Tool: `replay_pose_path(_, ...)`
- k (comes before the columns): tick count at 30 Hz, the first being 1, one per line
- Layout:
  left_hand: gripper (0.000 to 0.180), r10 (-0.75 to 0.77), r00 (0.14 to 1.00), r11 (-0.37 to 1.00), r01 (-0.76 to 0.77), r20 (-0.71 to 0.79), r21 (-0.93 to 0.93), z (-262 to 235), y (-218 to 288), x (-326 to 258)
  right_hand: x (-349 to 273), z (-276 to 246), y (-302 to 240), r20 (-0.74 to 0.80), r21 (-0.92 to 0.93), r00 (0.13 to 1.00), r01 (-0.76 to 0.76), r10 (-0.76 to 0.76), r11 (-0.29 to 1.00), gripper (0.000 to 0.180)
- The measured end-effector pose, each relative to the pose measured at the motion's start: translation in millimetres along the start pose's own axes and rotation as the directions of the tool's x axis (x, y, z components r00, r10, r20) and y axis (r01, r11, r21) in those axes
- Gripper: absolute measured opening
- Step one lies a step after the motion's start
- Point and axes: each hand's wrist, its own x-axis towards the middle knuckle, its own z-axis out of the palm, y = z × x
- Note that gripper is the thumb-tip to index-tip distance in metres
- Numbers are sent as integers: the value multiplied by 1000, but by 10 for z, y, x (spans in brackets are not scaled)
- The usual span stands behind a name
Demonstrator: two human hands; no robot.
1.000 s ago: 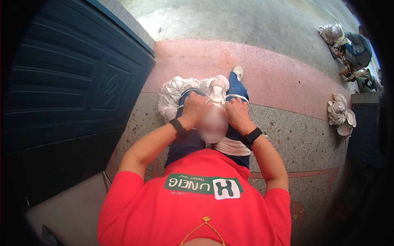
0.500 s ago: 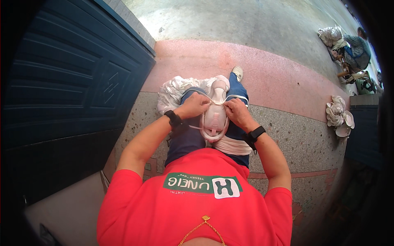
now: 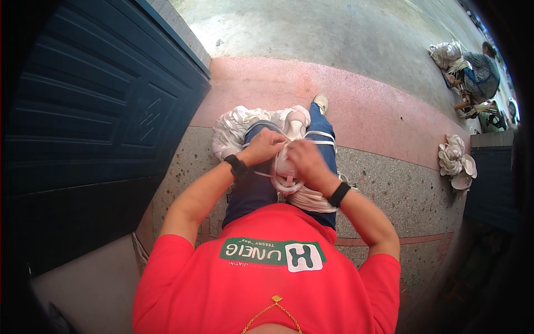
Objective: The recorder is preparing shoe components, specifically handling and arranging shoe uppers and laces.
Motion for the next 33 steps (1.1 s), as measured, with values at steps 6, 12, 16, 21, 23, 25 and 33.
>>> replay_pose_path(6,25,-4,1000,1000,4,28,-8,-19,34,-22,128,63,-266,208,189,828,-556,520,810,14)
replay_pose_path(12,22,54,998,998,-54,-19,-18,28,17,-13,26,424,236,139,-174,864,-460,484,871,18)
replay_pose_path(16,21,54,998,998,-53,-20,40,18,62,-27,57,496,223,200,-406,920,-236,338,883,13)
replay_pose_path(21,18,271,943,915,-189,-194,357,122,158,-218,-165,269,142,138,-141,933,-315,334,939,13)
replay_pose_path(23,33,379,901,857,-254,-213,449,175,287,-466,-312,31,-68,116,-22,930,-348,348,937,15)
replay_pose_path(25,28,475,866,818,-368,-158,442,207,413,-469,-459,-90,-209,104,79,901,-430,421,900,16)
replay_pose_path(33,11,324,946,946,-324,-19,10,172,605,-167,-433,-192,-5,75,690,606,-606,792,397,22)
